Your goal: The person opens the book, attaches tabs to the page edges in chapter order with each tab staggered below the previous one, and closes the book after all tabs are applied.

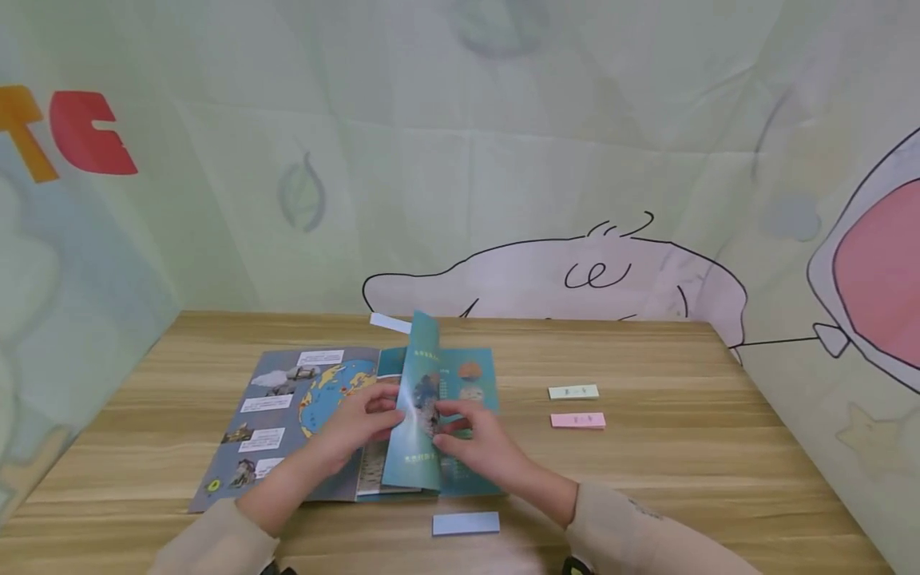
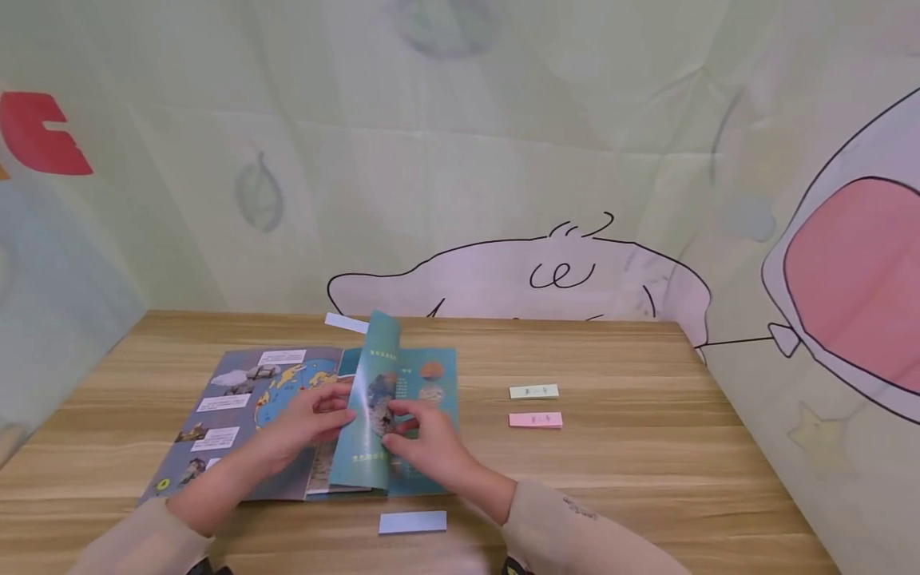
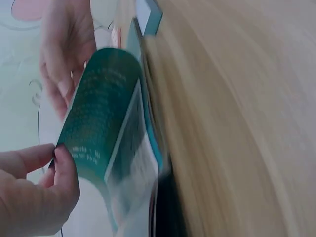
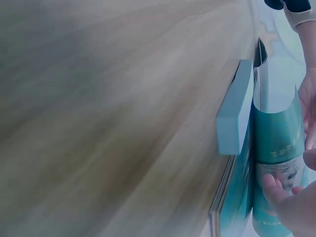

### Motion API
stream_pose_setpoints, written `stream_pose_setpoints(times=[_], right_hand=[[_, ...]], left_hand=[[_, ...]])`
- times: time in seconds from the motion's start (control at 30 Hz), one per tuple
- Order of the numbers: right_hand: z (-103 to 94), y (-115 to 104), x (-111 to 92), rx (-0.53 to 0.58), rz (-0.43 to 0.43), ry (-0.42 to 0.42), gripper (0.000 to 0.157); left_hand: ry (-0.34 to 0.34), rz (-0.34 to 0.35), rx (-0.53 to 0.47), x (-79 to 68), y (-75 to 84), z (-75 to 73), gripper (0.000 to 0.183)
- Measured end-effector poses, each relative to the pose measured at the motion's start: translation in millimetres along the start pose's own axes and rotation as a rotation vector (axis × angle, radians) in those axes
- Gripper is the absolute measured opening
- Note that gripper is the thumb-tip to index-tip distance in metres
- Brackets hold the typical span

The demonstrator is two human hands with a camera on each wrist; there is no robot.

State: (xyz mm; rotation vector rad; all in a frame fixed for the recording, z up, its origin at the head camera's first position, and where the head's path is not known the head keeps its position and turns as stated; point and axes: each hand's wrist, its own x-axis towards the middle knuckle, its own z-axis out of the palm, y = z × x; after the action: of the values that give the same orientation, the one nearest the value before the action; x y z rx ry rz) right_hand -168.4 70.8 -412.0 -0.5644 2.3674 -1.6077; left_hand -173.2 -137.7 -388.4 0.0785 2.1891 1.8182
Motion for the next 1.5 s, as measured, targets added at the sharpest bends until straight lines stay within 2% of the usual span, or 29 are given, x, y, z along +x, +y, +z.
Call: stream_pose_setpoints(times=[0.1, 0.23, 0.4, 0.5, 0.67, 0.77, 1.07, 1.33, 1.5], right_hand=[[5.6, -4.4, 2.1, -0.019, -0.024, -0.034, 0.042], [14.7, -12.9, 5.1, -0.018, -0.079, -0.063, 0.04], [22.1, -19.6, 9.2, -0.043, -0.14, -0.094, 0.035], [23.6, -21.8, 10.9, -0.161, -0.196, -0.151, 0.036], [27.6, -23.7, 12.9, -0.414, -0.369, -0.235, 0.039], [30.9, -24.2, 13.3, -0.498, -0.429, -0.284, 0.038], [41.8, -24.2, 13.7, -0.592, -0.466, -0.489, 0.045], [50.1, -26.1, 14.4, -0.711, -0.482, -0.631, 0.051], [52.2, -26.5, 16.8, -0.768, -0.463, -0.718, 0.054]], left_hand=[[-0.01, -0.02, -0.005, -5.0, -0.6, -15.2, 0.047], [-0.021, -0.056, 0.044, -14.2, -0.2, -38.4, 0.056], [-0.004, -0.107, 0.072, -24.5, -4.0, -65.0, 0.062], [0.014, -0.116, 0.088, -29.7, -9.1, -79.6, 0.062], [0.03, -0.088, 0.181, -35.5, -18.3, -102.5, 0.061], [0.036, -0.087, 0.241, -37.2, -23.4, -114.7, 0.062], [0.063, -0.143, 0.281, -41.2, -38.9, -146.6, 0.061], [0.014, -0.161, 0.365, -41.7, -50.3, -171.3, 0.057], [0.033, -0.189, 0.371, -41.9, -58.1, -183.0, 0.056]])
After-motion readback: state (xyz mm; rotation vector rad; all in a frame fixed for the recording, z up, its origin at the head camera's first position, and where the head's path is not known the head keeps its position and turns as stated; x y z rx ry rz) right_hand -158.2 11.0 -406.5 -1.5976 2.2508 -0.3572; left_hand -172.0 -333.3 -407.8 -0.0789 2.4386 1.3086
